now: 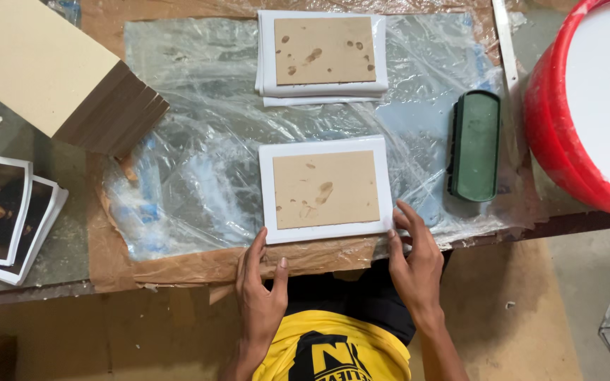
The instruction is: The person repeatedly places a small rectangular board onto a white sheet, flips it, and rubs its surface with a green sanding block. The person then flips the board back and repeats the process on the other side. This cycle is performed multiple times on the same board.
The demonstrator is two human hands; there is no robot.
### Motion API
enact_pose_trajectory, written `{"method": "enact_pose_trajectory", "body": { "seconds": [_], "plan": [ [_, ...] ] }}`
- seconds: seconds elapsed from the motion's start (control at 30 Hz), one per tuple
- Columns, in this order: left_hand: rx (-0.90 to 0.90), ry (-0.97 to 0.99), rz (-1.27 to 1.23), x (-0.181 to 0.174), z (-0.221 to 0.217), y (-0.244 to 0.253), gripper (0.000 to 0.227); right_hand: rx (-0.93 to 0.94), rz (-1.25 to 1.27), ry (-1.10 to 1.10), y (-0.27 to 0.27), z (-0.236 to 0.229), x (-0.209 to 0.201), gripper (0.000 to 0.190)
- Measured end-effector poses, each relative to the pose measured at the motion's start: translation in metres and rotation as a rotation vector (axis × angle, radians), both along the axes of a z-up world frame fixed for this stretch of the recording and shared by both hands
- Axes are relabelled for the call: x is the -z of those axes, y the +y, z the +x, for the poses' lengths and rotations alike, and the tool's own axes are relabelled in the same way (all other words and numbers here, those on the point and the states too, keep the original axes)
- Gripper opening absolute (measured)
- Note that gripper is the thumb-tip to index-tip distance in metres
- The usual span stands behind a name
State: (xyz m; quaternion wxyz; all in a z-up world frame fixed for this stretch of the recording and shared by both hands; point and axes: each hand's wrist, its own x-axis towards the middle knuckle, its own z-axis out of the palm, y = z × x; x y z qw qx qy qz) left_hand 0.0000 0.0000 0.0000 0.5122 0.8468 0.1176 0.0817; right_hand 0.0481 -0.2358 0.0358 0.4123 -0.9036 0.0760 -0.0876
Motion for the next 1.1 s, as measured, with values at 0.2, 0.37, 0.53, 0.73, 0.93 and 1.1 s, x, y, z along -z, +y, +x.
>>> {"method": "enact_pose_trajectory", "body": {
  "seconds": [0.2,0.37,0.53,0.73,0.93,1.1],
  "plan": [
    [0.028,-0.158,0.090,-0.004,0.003,-0.002,0.054,-0.067,-0.026,-0.136,0.001,0.002,-0.002,0.053],
    [0.031,-0.013,0.049,-0.009,0.005,0.004,0.052,-0.064,0.027,-0.074,-0.006,0.002,-0.002,0.050],
    [0.017,0.255,0.261,-0.027,0.036,0.021,0.050,-0.034,-0.071,0.038,-0.012,0.016,-0.010,0.046],
    [0.120,-0.150,0.564,-0.031,0.119,0.022,0.058,-0.329,-0.405,-0.299,0.027,0.035,-0.010,0.045],
    [0.153,-0.043,0.641,-0.031,0.156,0.021,0.068,-0.403,-0.469,-0.270,0.046,0.048,-0.003,0.040],
    [0.123,-0.040,0.665,-0.022,0.151,0.021,0.065,-0.405,-0.481,-0.220,0.046,0.047,0.002,0.044]
  ]
}}
